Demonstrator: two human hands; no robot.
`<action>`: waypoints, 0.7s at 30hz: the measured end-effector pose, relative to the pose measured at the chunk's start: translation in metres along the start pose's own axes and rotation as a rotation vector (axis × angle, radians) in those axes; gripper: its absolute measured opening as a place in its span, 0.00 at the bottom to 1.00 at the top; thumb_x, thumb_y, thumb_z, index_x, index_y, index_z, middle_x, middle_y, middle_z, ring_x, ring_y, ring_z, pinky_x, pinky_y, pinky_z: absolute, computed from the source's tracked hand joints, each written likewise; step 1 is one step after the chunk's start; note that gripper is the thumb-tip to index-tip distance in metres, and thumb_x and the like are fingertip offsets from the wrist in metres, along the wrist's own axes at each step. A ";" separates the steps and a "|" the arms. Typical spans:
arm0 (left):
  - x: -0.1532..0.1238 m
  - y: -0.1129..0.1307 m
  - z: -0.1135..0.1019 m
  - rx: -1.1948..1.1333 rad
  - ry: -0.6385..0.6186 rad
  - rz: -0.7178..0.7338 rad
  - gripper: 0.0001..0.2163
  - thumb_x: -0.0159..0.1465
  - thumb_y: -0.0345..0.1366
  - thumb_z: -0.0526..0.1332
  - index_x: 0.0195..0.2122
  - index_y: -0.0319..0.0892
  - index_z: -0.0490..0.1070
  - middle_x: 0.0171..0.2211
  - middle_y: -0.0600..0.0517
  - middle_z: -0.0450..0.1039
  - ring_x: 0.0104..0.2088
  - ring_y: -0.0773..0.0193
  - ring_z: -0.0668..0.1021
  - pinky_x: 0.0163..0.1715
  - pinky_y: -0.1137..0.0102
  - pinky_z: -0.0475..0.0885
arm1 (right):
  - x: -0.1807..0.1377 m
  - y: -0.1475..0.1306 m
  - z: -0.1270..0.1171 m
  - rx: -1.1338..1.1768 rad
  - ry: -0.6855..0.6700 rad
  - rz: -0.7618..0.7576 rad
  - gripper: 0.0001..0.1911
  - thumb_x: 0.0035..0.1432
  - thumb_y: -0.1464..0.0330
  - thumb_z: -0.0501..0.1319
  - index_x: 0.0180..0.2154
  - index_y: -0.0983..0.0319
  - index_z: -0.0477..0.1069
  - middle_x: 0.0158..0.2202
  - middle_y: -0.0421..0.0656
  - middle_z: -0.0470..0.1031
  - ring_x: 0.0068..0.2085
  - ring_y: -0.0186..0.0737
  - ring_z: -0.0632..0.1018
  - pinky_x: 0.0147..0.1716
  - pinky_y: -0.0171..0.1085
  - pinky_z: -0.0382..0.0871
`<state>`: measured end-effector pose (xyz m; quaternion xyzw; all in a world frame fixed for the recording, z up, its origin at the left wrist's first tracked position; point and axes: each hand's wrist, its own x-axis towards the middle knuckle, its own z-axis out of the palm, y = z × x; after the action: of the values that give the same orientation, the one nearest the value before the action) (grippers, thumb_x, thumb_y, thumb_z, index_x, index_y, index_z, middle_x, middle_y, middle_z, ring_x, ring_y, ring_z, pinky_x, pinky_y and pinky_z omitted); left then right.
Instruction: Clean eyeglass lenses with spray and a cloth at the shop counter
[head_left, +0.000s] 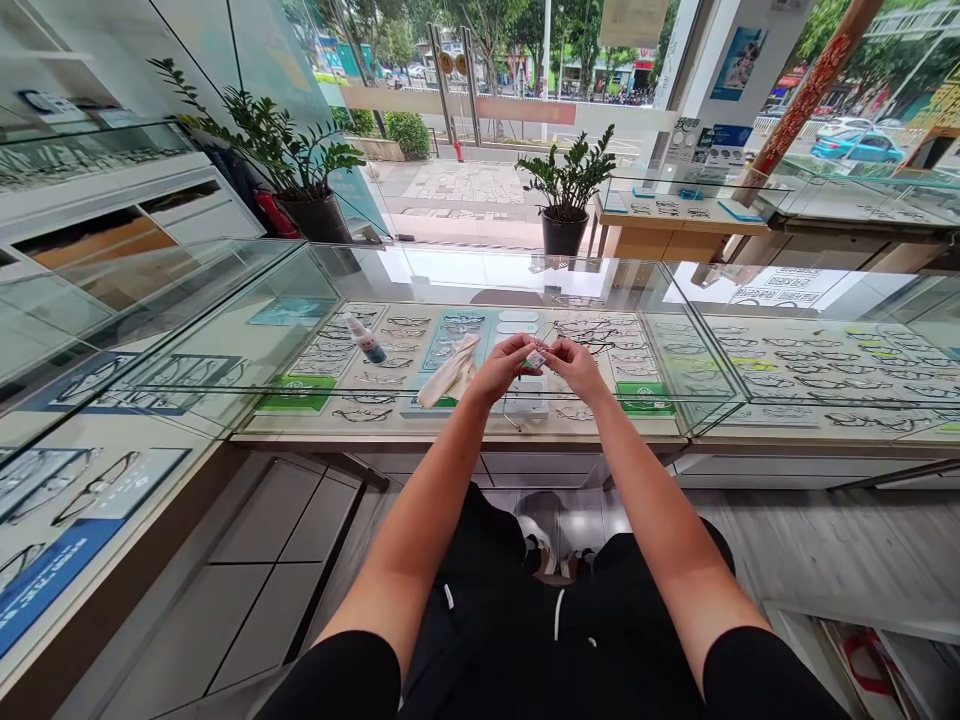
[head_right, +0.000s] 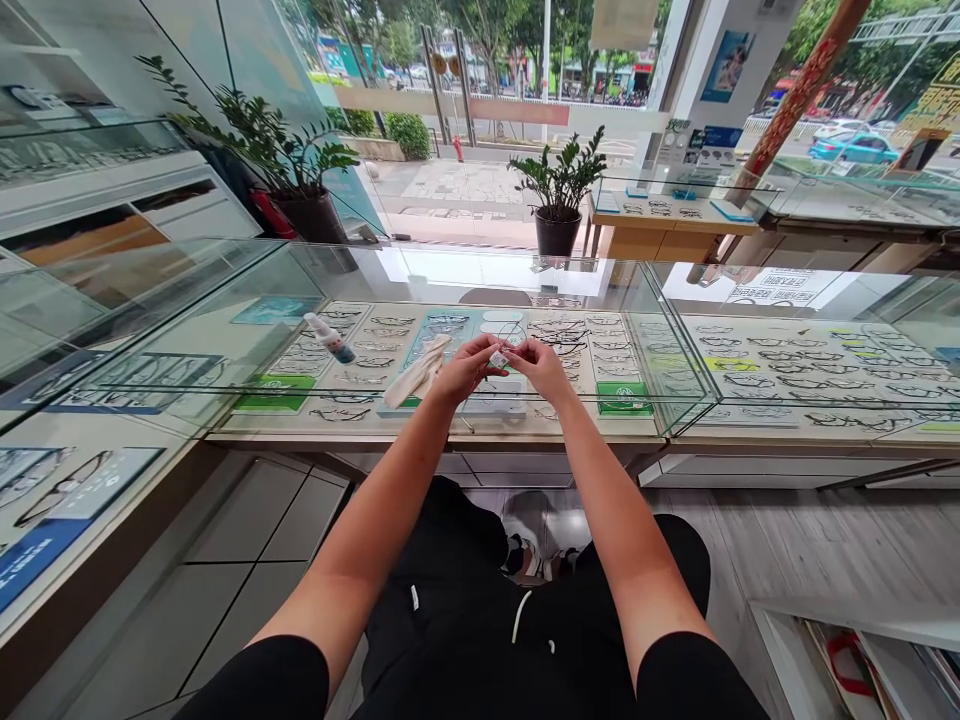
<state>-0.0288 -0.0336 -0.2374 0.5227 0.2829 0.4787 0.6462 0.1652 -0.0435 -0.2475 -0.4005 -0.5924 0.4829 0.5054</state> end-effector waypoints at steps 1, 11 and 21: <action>0.000 -0.001 0.000 0.012 0.000 0.002 0.22 0.58 0.54 0.79 0.37 0.42 0.76 0.45 0.47 0.80 0.38 0.64 0.79 0.36 0.69 0.81 | 0.000 0.000 0.000 -0.002 -0.006 0.002 0.30 0.50 0.39 0.76 0.30 0.57 0.72 0.27 0.36 0.68 0.30 0.36 0.65 0.32 0.38 0.58; 0.000 -0.001 0.005 0.063 0.040 0.047 0.21 0.58 0.53 0.79 0.35 0.42 0.77 0.34 0.53 0.74 0.33 0.67 0.75 0.33 0.72 0.73 | -0.001 -0.001 0.007 -0.057 0.003 -0.003 0.31 0.47 0.41 0.78 0.30 0.57 0.68 0.26 0.34 0.65 0.29 0.35 0.63 0.30 0.38 0.56; -0.001 -0.001 0.004 0.107 0.026 0.061 0.21 0.60 0.55 0.77 0.36 0.43 0.76 0.35 0.50 0.77 0.37 0.63 0.78 0.36 0.70 0.71 | -0.002 -0.010 -0.004 0.157 0.036 -0.006 0.36 0.49 0.32 0.73 0.27 0.57 0.68 0.28 0.38 0.67 0.30 0.37 0.66 0.32 0.39 0.61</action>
<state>-0.0256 -0.0363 -0.2374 0.5587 0.3003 0.4891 0.5987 0.1696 -0.0473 -0.2379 -0.3663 -0.5447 0.5193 0.5472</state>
